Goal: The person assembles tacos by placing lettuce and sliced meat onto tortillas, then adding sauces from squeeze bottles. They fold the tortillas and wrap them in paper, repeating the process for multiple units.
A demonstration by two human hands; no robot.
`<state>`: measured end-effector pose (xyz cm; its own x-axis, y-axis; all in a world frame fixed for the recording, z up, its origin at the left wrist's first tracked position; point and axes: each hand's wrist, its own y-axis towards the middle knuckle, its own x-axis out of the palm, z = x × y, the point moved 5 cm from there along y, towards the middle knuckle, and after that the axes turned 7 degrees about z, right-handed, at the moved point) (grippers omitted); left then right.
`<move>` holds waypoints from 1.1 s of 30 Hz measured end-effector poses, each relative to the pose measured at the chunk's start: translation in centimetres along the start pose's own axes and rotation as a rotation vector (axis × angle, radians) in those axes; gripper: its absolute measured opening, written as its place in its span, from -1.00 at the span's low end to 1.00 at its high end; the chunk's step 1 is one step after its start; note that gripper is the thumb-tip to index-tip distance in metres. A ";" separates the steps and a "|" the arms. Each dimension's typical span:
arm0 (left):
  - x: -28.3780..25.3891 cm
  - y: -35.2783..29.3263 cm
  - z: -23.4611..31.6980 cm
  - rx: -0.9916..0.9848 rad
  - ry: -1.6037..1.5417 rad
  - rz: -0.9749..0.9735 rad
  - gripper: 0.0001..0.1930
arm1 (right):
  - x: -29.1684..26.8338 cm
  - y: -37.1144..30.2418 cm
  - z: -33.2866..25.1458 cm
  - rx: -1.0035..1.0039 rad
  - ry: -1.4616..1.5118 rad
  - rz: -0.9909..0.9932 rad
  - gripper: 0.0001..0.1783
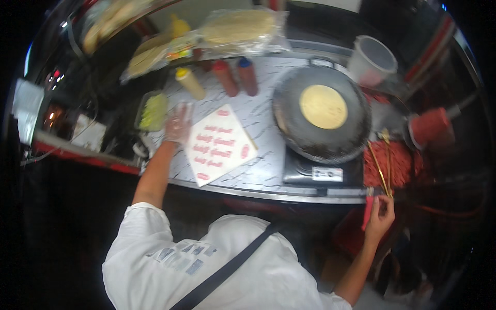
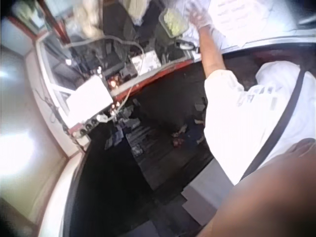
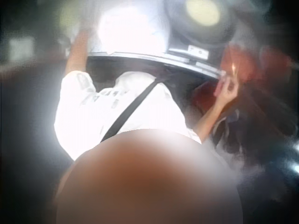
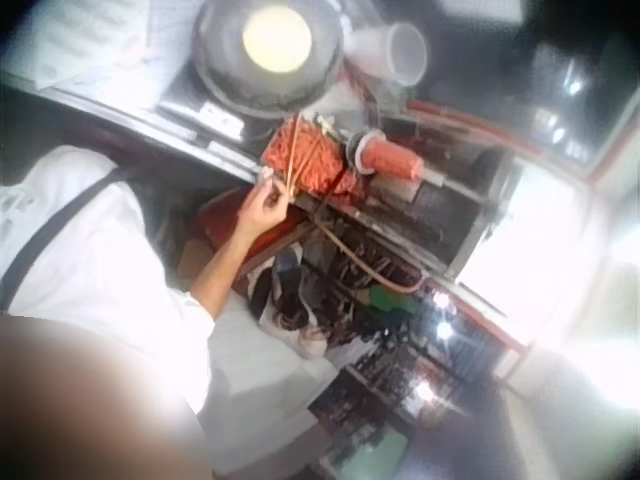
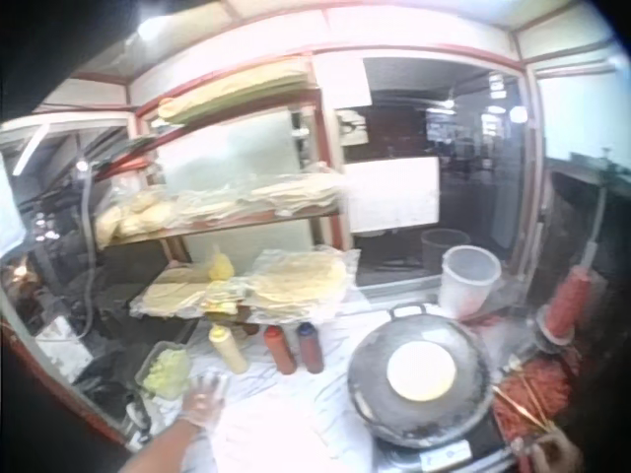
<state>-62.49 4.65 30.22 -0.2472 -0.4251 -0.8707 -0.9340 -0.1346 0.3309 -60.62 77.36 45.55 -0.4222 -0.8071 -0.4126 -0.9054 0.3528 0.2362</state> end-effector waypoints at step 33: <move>-13.7 -0.4 -0.8 -0.397 -0.885 0.205 -0.76 | 9.2 4.5 -7.1 -1.103 -0.569 -0.044 -0.56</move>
<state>-58.57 9.82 42.30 -0.6493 0.3261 -0.6871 -0.7371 -0.4924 0.4628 -68.24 68.18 49.07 -0.6011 -0.3909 -0.6970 -0.5144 -0.4782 0.7118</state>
